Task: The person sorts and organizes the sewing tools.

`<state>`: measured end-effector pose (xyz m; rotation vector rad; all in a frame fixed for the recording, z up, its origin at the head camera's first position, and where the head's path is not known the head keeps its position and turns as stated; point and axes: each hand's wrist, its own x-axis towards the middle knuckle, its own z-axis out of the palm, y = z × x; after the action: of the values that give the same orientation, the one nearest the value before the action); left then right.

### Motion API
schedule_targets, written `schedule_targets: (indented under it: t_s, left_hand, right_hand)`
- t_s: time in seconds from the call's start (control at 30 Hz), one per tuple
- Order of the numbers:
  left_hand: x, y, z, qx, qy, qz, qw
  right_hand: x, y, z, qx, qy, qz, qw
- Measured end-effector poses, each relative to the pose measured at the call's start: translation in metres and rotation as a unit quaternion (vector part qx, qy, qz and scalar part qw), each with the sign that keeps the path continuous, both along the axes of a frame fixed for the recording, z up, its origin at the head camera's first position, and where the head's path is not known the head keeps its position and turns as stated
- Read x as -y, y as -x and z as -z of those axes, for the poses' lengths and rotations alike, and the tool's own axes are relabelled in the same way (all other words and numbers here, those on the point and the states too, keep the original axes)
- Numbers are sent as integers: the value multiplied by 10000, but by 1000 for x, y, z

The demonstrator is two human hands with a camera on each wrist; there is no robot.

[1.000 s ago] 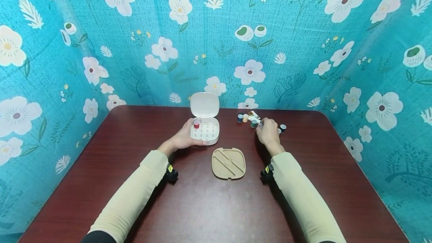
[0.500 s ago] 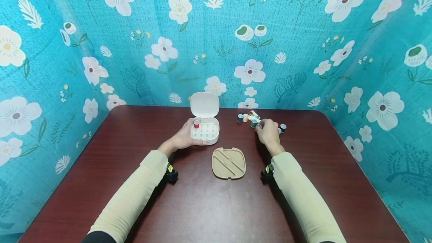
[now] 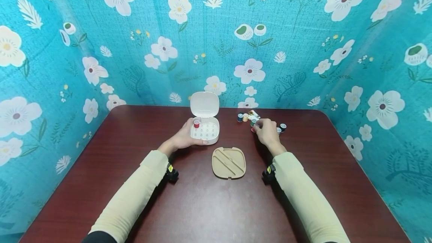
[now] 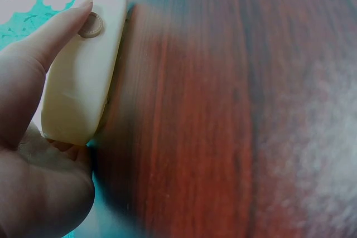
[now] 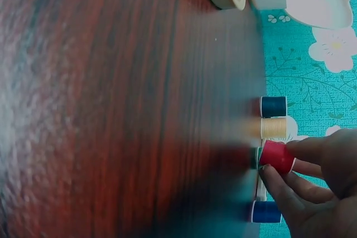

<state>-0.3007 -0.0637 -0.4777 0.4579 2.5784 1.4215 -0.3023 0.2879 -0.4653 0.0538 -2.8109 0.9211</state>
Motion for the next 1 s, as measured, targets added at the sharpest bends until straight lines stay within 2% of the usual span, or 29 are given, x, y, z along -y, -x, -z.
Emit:
schedule_targets:
  t_s: [0.63, 1.0]
  left_hand:
    - [0, -1, 0, -26, -10, -8, 10000]
    - [0, 1, 2, -46, -4, -32, 10000]
  right_hand:
    - [17, -1, -9, -280, 161, -363, 9988]
    - [28, -4, -18, -125, 419, -519, 9977]
